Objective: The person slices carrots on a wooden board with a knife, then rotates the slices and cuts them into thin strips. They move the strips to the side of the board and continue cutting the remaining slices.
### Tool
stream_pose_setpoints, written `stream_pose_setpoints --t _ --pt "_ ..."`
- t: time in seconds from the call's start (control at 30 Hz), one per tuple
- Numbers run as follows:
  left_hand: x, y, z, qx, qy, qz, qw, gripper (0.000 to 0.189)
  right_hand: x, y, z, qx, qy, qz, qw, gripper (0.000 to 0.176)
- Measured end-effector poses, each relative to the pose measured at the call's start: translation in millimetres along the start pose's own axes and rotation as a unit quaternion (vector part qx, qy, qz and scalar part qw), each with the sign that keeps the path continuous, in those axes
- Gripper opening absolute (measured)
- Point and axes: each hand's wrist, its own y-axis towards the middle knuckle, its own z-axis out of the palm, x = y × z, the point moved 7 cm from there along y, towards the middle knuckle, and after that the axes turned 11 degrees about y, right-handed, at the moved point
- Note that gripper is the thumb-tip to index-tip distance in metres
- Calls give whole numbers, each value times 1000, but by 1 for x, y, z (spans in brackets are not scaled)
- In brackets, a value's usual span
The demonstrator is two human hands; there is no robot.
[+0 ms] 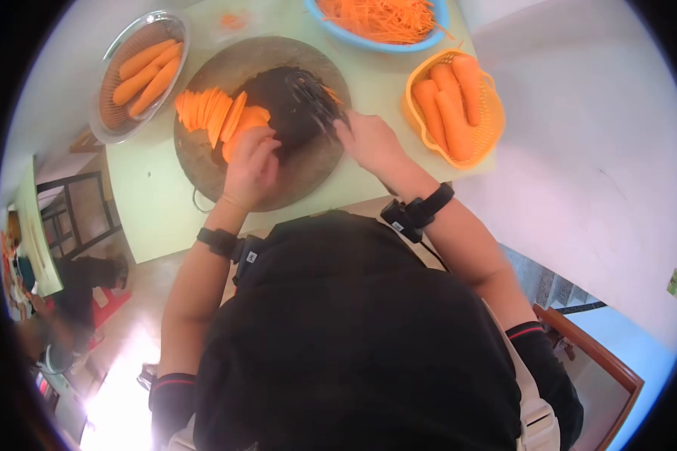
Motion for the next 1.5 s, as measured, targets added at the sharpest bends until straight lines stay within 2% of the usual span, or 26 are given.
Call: stream_pose_setpoints --t 0.1,0.2,0.27,0.37,0.47,0.53,0.6,0.7,0.73,0.8,0.83,0.9,1.03,1.1,1.2,1.5 --pt "25 -17 -27 -50 82 -107 990 25 -1 1 1 -2 -1 0 1000 31" --pt "29 -30 -36 -34 127 -135 982 28 4 0 9 38 22 -20 999 32" --pt "27 -32 -36 -23 129 -129 983 31 5 0 16 69 -2 -21 997 32" --pt "21 -26 -33 4 132 -114 985 35 -6 5 11 71 32 19 997 33" --pt "18 -11 -26 29 126 -97 987 39 -10 8 6 43 10 0 999 33" --pt "10 5 -14 89 106 -39 990 39 -8 7 6 38 4 -1 999 33" --pt "4 19 0 120 136 -11 983 46 -5 4 6 31 -3 0 1000 33" --pt "8 25 34 200 302 52 931 49 -4 2 3 16 -11 -7 1000 33" --pt "11 26 37 199 305 58 930 49 -7 3 3 16 -4 -5 1000 33" --pt "26 25 42 233 353 9 906 46 -12 5 2 14 6 -5 1000 33" --pt "28 26 40 233 354 12 906 46 -15 6 2 19 13 4 1000 33" --pt "23 27 28 177 330 37 927 38 -19 5 1 23 23 15 999 33" --pt "28 28 12 191 319 33 928 37 -15 6 -2 24 25 10 999 33" --pt "33 27 -2 159 283 22 945 39 -18 8 0 30 26 17 999 33" --pt "43 22 -11 163 250 12 954 41 -18 10 1 26 31 -21 999 35" --pt "77 8 -22 132 155 11 979 44 -19 9 0 31 31 25 999 33"
